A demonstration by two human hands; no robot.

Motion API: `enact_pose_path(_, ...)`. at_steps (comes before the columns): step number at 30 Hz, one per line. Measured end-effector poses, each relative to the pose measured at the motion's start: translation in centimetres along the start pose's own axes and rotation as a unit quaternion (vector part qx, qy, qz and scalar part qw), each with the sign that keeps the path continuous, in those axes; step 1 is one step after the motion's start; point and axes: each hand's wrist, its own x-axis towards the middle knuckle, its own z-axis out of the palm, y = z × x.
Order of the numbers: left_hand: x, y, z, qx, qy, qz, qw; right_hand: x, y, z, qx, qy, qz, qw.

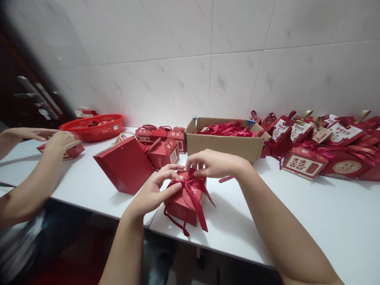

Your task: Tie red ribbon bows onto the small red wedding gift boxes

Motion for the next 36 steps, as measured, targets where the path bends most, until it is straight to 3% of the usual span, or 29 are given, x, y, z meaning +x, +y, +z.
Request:
enact_pose_path(7,-0.1,-0.4,0.0,-0.067,0.003,-0.021,0.998,0.0,0.3,0.1,0.004,0.005,-0.023,1.000)
enact_pose_path(14,-0.3,0.0,-0.4,-0.110,-0.031,-0.028,0.993,0.1,0.5,0.3,-0.009,0.041,-0.077,0.996)
enact_pose_path(17,-0.3,0.1,-0.4,-0.105,-0.015,-0.035,0.994,0.3,0.4,0.5,-0.003,0.050,-0.067,0.997)
enact_pose_path(22,-0.1,-0.1,-0.1,-0.077,-0.002,-0.047,0.996,0.6,0.4,0.7,-0.007,0.073,-0.110,0.991)
enact_pose_path(28,0.3,-0.7,-0.2,-0.064,0.050,0.010,0.997,1.1,0.7,1.1,0.009,0.067,-0.069,0.995)
enact_pose_path(33,0.1,-0.6,-0.2,-0.072,-0.021,-0.025,0.997,0.2,0.4,1.5,0.067,0.086,-0.058,0.992)
enact_pose_path(36,0.1,-0.6,-0.1,-0.086,-0.047,-0.024,0.995,-0.6,1.1,2.8,0.147,0.149,-0.044,0.977)
